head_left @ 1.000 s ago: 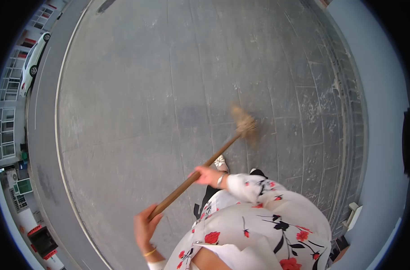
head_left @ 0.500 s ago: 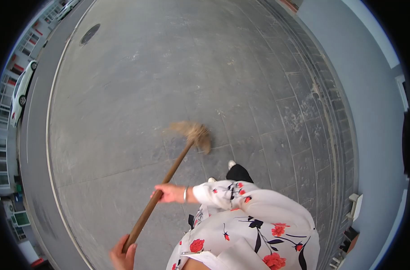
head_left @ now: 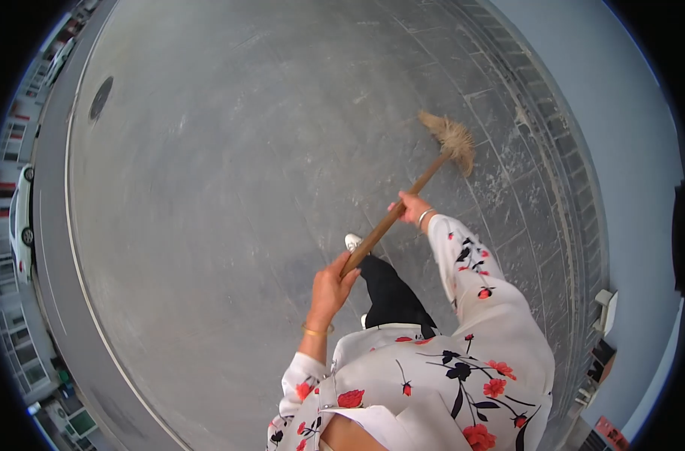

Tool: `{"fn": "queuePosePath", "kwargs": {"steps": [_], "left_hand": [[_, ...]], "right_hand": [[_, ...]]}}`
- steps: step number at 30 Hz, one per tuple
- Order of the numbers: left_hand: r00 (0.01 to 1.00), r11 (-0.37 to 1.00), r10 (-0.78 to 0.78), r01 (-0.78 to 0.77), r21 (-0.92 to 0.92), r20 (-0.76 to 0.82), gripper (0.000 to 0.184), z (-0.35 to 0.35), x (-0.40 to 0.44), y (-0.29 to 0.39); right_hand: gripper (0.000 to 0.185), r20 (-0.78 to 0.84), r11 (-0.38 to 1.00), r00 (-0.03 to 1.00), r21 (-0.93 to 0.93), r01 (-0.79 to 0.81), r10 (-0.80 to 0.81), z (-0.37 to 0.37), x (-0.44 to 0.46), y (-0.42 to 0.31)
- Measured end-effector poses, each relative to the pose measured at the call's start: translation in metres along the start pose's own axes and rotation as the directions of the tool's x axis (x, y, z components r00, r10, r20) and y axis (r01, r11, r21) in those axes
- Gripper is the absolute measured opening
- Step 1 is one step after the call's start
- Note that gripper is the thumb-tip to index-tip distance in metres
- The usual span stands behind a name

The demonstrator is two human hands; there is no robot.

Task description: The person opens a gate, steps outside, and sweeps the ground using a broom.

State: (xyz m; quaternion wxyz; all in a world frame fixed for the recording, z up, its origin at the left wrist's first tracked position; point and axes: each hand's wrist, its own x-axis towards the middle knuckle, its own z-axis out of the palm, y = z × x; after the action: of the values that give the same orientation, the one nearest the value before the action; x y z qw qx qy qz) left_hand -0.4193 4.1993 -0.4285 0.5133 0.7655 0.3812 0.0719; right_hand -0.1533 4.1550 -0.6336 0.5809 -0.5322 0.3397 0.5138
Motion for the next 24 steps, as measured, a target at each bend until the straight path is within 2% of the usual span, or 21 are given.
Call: {"fn": "queuePosePath", "kwargs": {"steps": [1, 2, 3, 4, 5, 6, 7, 8, 9, 11, 12, 13, 15, 16, 17, 18, 19, 20, 21, 24], "left_hand": [[0.997, 0.996, 0.070, -0.069, 0.059, -0.016, 0.031, -0.006, 0.008, -0.008], [0.999, 0.999, 0.032, -0.032, -0.005, -0.036, 0.032, -0.015, 0.009, -0.021], [0.998, 0.998, -0.012, 0.009, -0.069, -0.056, 0.033, -0.030, 0.005, -0.035], [0.984, 0.976, -0.180, 0.180, -0.124, 0.012, 0.034, -0.060, -0.001, -0.032], [0.971, 0.967, -0.234, 0.227, -0.115, -0.051, 0.032, -0.087, -0.015, -0.037], [0.937, 0.933, -0.342, 0.331, -0.143, -0.063, 0.031, -0.121, -0.030, -0.021], [0.928, 0.935, -0.355, 0.352, -0.043, -0.117, 0.030, -0.153, -0.047, -0.015], [0.913, 0.923, -0.355, 0.377, 0.081, -0.203, 0.028, -0.181, -0.060, 0.004], [0.877, 0.906, -0.381, 0.417, 0.070, -0.292, 0.026, -0.206, -0.080, -0.001], [0.806, 0.817, -0.440, 0.542, 0.194, -0.396, 0.029, -0.242, -0.081, 0.058], [0.800, 0.815, -0.441, 0.547, 0.191, -0.408, 0.029, -0.249, -0.076, 0.087], [0.780, 0.742, -0.435, 0.594, 0.312, -0.450, 0.027, -0.250, -0.061, 0.119], [0.711, 0.520, -0.464, 0.702, 0.488, -0.529, 0.025, -0.245, -0.029, 0.169], [0.713, 0.523, -0.456, 0.699, 0.487, -0.533, 0.025, -0.247, -0.028, 0.179], [0.732, 0.520, -0.448, 0.680, 0.517, -0.514, 0.026, -0.250, -0.024, 0.186], [0.756, 0.521, -0.435, 0.655, 0.548, -0.490, 0.027, -0.254, -0.017, 0.189], [0.811, 0.616, -0.297, 0.567, 0.548, -0.505, 0.028, -0.261, -0.022, 0.181], [0.821, 0.631, -0.286, 0.549, 0.548, -0.494, 0.028, -0.269, -0.019, 0.177], [0.813, 0.637, -0.294, 0.559, 0.531, -0.503, 0.029, -0.277, -0.015, 0.174], [0.816, 0.716, -0.295, 0.533, 0.450, -0.498, 0.028, -0.302, 0.012, 0.153]], "right_hand": [[0.028, 0.040, 0.994, 0.998, -0.094, -0.048, 0.052, 0.010, 0.004, -0.001], [0.031, 0.075, 0.978, 0.992, -0.189, -0.089, 0.105, 0.019, 0.005, 0.009], [0.036, 0.126, 0.971, 0.974, -0.173, -0.168, 0.191, 0.037, -0.007, 0.026], [0.039, 0.251, 0.973, 0.944, -0.139, -0.183, 0.213, 0.046, 0.003, 0.057], [0.037, 0.306, 0.978, 0.945, -0.199, -0.060, 0.120, 0.070, -0.019, 0.088], [0.033, 0.285, 0.942, 0.898, -0.098, -0.321, 0.336, 0.097, -0.040, 0.108], [0.030, 0.380, 0.865, 0.791, -0.048, -0.500, 0.479, 0.115, -0.044, 0.139], [0.029, 0.459, 0.861, 0.746, -0.097, -0.499, 0.483, 0.137, -0.062, 0.168], [0.028, 0.558, 0.802, 0.617, -0.161, -0.576, 0.555, 0.158, -0.080, 0.187], [0.027, 0.571, 0.703, 0.488, -0.240, -0.670, 0.660, 0.213, -0.099, 0.229], [0.028, 0.528, 0.646, 0.464, -0.231, -0.727, 0.711, 0.238, -0.106, 0.241], [0.025, 0.491, 0.602, 0.444, -0.228, -0.765, 0.750, 0.259, -0.121, 0.234], [0.023, 0.451, 0.604, 0.445, -0.312, -0.734, 0.774, 0.294, -0.127, 0.234], [0.022, 0.410, 0.604, 0.458, -0.377, -0.702, 0.789, 0.306, -0.129, 0.230], [0.018, 0.450, 0.604, 0.426, -0.401, -0.689, 0.785, 0.314, -0.133, 0.222], [0.018, 0.459, 0.622, 0.441, -0.394, -0.677, 0.771, 0.322, -0.140, 0.210], [0.017, 0.469, 0.580, 0.399, -0.349, -0.736, 0.788, 0.329, -0.146, 0.201], [0.016, 0.480, 0.530, 0.354, -0.302, -0.792, 0.803, 0.337, -0.150, 0.191], [0.016, 0.541, 0.595, 0.357, -0.365, -0.716, 0.762, 0.342, -0.150, 0.176], [0.017, 0.543, 0.636, 0.403, -0.355, -0.685, 0.737, 0.371, -0.123, 0.142]]}}
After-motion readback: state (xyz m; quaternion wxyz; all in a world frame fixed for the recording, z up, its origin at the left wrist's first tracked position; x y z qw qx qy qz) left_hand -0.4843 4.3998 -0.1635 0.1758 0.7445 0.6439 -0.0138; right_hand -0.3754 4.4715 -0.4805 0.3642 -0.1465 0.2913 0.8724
